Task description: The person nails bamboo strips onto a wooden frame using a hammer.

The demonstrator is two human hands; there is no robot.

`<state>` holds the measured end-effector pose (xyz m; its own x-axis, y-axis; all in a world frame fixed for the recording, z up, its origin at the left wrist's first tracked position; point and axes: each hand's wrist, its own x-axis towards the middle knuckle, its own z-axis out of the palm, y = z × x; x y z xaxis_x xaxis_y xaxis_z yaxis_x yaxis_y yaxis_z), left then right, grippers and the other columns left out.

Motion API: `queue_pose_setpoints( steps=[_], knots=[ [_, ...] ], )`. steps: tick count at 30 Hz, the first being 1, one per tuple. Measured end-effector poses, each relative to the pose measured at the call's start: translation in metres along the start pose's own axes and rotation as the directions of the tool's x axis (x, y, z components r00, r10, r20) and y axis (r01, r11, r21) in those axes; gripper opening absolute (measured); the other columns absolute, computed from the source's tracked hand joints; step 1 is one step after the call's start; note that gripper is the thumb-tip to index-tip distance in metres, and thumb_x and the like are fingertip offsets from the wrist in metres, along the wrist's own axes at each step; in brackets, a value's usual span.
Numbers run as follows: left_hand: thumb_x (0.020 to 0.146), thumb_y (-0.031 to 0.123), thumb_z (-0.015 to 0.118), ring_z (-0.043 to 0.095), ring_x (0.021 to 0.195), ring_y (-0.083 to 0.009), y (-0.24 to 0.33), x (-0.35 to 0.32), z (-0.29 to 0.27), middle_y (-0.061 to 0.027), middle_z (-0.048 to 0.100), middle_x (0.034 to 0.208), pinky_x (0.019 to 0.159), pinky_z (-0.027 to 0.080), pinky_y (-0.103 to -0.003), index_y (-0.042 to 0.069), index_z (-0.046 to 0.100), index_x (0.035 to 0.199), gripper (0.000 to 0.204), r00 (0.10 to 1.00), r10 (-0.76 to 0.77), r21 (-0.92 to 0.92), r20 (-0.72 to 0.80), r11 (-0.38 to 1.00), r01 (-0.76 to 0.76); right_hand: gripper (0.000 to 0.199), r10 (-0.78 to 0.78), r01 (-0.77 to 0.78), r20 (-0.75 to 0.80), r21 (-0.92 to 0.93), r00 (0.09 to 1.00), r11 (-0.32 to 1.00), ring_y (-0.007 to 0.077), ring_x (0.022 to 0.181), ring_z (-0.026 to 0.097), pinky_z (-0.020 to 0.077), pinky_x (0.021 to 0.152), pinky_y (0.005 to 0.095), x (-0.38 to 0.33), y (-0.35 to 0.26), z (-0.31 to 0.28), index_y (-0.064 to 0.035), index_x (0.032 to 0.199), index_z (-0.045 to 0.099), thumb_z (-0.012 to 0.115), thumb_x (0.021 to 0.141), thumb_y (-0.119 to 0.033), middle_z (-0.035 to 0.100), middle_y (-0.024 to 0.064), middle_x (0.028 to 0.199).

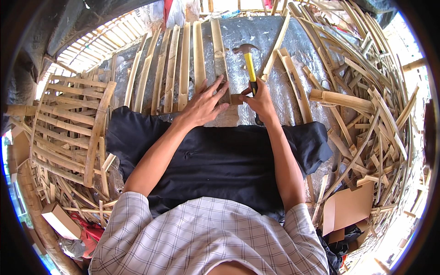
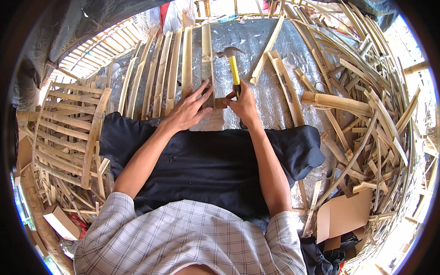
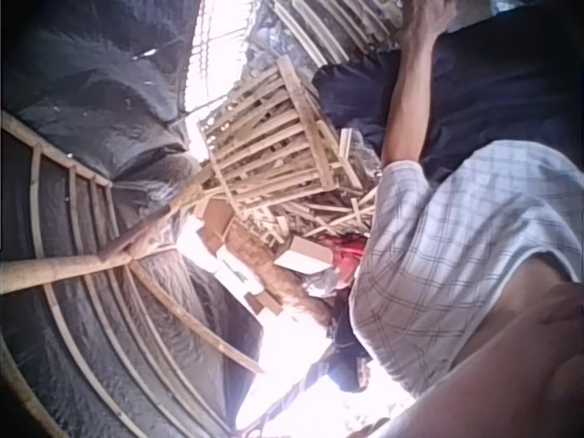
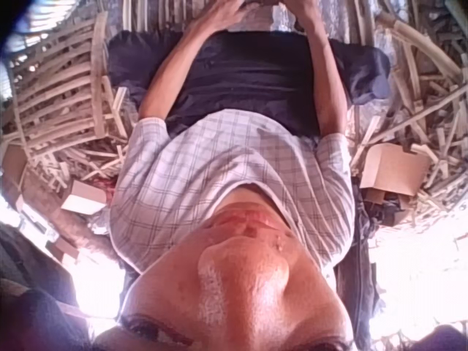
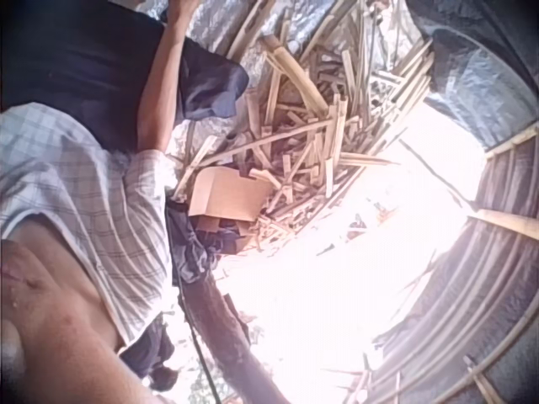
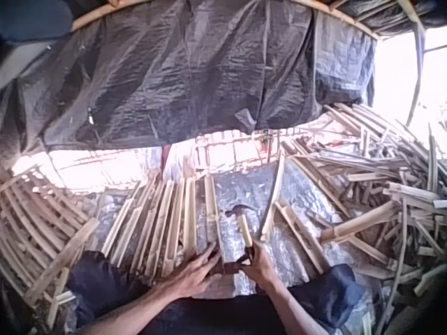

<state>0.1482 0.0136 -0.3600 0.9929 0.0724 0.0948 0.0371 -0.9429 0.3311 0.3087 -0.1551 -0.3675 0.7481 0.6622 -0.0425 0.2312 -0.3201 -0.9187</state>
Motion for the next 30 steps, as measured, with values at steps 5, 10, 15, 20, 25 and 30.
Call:
queue_pose_setpoints(
  steps=[5,10,15,20,25,30],
  knots=[
    [0.105,0.049,0.050,0.038,0.145,-0.0436,0.003,0.000,0.001,-0.0217,0.027,0.166,0.125,0.025,-0.053,0.007,0.034,0.159,0.070,0.999,0.004,-0.017,-0.033,1.000,-0.005,0.040,-0.037,0.038,0.029,-0.005,0.999,0.999,0.0142,0.078,0.061,0.0494,0.072,0.0323,0.003,0.007,-0.002,0.0002,0.101,0.055,0.084,0.073,0.004,0.064,0.0058,0.083],
    [0.106,0.049,0.048,0.037,0.146,-0.0442,0.006,0.002,-0.004,-0.0224,0.029,0.165,0.126,0.022,-0.053,0.008,0.036,0.159,0.068,1.000,-0.017,-0.015,-0.010,1.000,0.017,0.038,0.002,-0.005,0.092,0.033,0.996,0.999,0.0127,0.074,0.060,0.0471,0.064,0.0309,0.004,0.005,-0.010,0.0002,0.099,0.055,0.085,0.075,0.000,0.064,0.0053,0.079],
    [0.108,0.041,0.043,0.030,0.150,-0.0435,0.005,0.001,-0.005,-0.0147,0.029,0.167,0.126,0.015,-0.056,0.015,0.036,0.160,0.059,0.997,-0.081,0.000,0.017,0.997,0.081,0.035,-0.036,0.036,0.040,0.015,0.999,0.999,0.0123,0.066,0.051,0.0418,0.058,0.0329,0.009,0.002,-0.009,0.0005,0.089,0.057,0.086,0.083,-0.018,0.060,0.0048,0.072],
    [0.108,0.037,0.044,0.021,0.155,-0.0379,0.009,0.008,-0.020,-0.0093,0.028,0.168,0.128,0.013,-0.055,0.020,0.036,0.161,0.056,0.981,-0.146,0.015,0.130,0.989,0.145,0.045,-0.066,0.057,-0.054,-0.150,0.996,0.987,0.0247,0.063,0.060,0.0481,0.062,0.0409,0.013,0.005,-0.013,0.0006,0.084,0.057,0.089,0.081,-0.031,0.062,0.0128,0.069],
    [0.103,0.023,0.061,0.057,0.121,-0.0307,0.012,0.016,-0.041,-0.0132,0.056,0.138,0.100,0.046,-0.042,0.008,0.067,0.130,0.031,0.961,-0.195,-0.237,-0.196,0.961,0.146,0.035,-0.011,-0.015,-0.120,-0.211,0.993,0.977,0.0383,0.071,0.066,0.0499,0.065,0.0446,0.024,0.009,-0.017,0.0029,0.093,0.062,0.084,0.083,-0.022,0.066,0.0205,0.075],
    [0.092,-0.015,0.058,0.067,0.079,-0.0226,0.005,0.041,-0.055,-0.0090,0.063,0.105,0.066,0.055,-0.031,-0.001,0.071,0.099,0.019,0.895,-0.248,-0.506,-0.371,0.862,0.029,0.024,-0.095,0.082,-0.195,-0.078,0.976,0.994,0.0411,0.081,0.070,0.0516,0.071,0.0474,0.035,0.016,-0.017,0.0026,0.105,0.067,0.070,0.082,-0.002,0.069,0.0249,0.083]
  ],
)
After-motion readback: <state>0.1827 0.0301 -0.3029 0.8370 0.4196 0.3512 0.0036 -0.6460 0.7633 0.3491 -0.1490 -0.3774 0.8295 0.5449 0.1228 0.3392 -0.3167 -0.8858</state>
